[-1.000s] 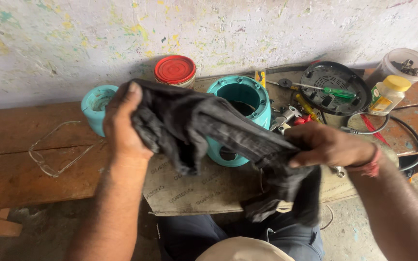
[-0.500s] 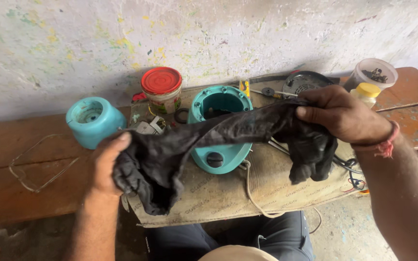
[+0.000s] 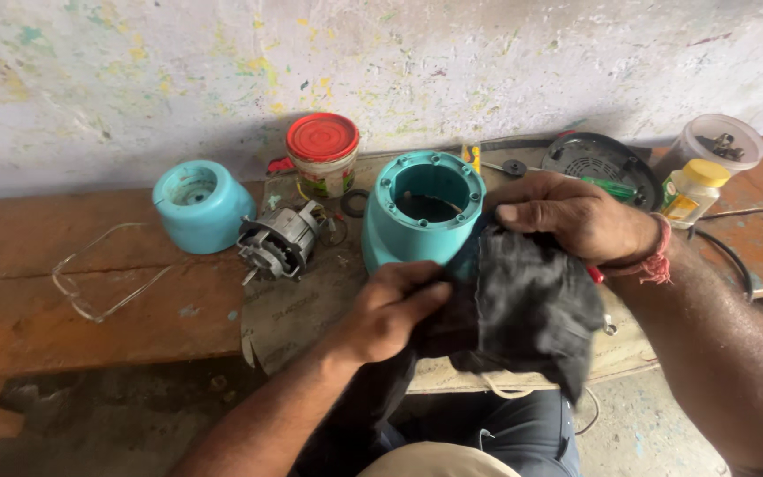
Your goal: The person cleans the interior of a blue mixer grinder housing with a black cloth and uses a screwdriver to tighten screws on a small blue plastic component.
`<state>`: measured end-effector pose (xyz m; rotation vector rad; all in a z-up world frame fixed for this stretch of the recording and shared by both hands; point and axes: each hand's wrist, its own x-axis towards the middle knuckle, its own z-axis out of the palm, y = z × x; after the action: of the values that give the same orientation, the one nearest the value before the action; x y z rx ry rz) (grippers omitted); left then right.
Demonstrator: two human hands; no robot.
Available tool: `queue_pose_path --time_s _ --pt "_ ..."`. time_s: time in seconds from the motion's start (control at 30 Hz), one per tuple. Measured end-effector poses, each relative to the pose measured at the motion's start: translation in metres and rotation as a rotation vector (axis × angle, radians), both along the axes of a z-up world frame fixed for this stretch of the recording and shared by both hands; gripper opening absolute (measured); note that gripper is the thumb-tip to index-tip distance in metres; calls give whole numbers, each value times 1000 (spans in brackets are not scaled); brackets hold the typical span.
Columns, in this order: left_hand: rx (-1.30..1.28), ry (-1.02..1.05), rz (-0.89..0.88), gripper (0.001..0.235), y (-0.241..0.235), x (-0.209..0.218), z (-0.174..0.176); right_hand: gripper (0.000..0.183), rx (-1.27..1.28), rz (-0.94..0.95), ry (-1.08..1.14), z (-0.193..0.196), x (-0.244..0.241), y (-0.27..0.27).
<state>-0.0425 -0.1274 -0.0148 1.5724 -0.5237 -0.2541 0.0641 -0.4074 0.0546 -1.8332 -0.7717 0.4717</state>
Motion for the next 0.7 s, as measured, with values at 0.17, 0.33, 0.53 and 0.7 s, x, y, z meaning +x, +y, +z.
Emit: queue_pose_path --time_s 0.17,0.33,0.53,0.7 --pt "-535 -174 -90 17 35 6 -5 45 -130 148 92 -9 9 -15" --pt "-843 85 -116 20 38 9 -14 55 -123 121 -173 -8 -19 10" --pt "-1020 149 -93 29 54 14 -25 63 -335 -140 -23 -33 -3 -14" --pt "-418 -62 270 33 46 33 -25 56 389 -136 335 -51 1 -27"
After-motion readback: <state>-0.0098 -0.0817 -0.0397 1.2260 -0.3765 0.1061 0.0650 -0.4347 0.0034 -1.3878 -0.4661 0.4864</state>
